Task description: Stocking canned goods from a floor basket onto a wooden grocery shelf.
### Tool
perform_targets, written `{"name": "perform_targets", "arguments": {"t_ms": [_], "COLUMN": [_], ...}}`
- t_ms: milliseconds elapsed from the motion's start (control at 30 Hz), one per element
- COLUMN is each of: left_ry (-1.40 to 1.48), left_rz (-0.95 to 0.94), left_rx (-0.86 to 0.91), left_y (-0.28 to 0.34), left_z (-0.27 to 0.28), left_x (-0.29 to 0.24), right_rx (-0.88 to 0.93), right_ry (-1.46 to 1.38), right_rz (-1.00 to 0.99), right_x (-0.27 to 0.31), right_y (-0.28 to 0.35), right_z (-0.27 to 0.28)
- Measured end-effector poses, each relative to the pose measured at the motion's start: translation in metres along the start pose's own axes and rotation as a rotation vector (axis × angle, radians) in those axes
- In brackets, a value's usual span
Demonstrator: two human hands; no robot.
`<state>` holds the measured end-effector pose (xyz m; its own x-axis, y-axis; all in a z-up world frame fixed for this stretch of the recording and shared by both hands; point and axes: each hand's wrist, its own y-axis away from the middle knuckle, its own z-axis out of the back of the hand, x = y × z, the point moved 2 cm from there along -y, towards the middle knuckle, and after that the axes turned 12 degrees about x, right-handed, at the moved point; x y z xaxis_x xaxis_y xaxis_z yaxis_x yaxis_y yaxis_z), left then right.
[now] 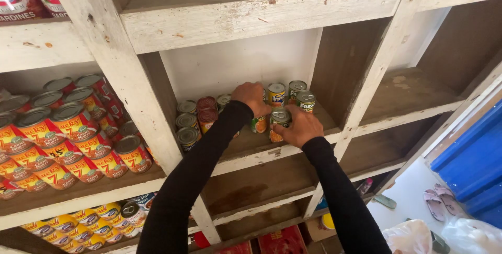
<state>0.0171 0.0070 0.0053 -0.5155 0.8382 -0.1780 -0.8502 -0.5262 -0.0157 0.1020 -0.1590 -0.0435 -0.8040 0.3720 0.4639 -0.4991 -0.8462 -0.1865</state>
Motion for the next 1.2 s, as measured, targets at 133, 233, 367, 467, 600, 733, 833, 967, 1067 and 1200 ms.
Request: {"name": "perform_targets", "arguments": {"t_ms": [133, 233, 367, 467, 600, 733, 833, 967, 1067, 1200], "left_ry": [0.071, 0.070, 0.052, 0.082, 0.127, 0.085, 0.156, 0.281, 0.290, 0.272], "left_rz": [-0.025, -0.048, -0.048, -0.007, 0.017, -0.008, 0.043, 0.100, 0.092, 0.061], "left_rx": [-0.040, -0.082, -0.023, -0.004, -0.036, 0.040, 0.197, 0.270, 0.242, 0.222], "left_y": [-0.010, -0.021, -0.009, -0.017, -0.065, -0.073, -0.064, -0.067, -0.069, -0.070], "left_z": [-0.008, -0.012, 0.003, 0.013, -0.003, 0.004, 0.012, 0.006, 0.008, 0.009], "left_x": [-0.006, -0.010, -0.017, -0.006, 0.037, 0.035, 0.022, 0.019, 0.016, 0.016], "right_rx": [0.010, -0.011, 0.018, -0.009, -0.044, -0.002, 0.069, 0.085, 0.071, 0.086], "right_ry": [-0.055, -0.055, -0.062, -0.080, -0.094, -0.082, -0.100, -0.110, -0.107, -0.094], "right_rz": [-0.026, 0.006, -0.025, -0.004, 0.024, -0.029, -0.109, -0.115, -0.110, -0.128], "right_x": [0.000, -0.002, -0.001, -0.005, -0.016, -0.004, 0.003, 0.002, 0.001, -0.001], "right_y": [0.005, 0.003, 0.004, 0.000, -0.003, 0.001, 0.004, 0.005, 0.004, 0.001], "right_z": [0.005, 0.005, 0.000, -0.005, -0.018, -0.013, -0.008, -0.010, -0.010, -0.011]}}
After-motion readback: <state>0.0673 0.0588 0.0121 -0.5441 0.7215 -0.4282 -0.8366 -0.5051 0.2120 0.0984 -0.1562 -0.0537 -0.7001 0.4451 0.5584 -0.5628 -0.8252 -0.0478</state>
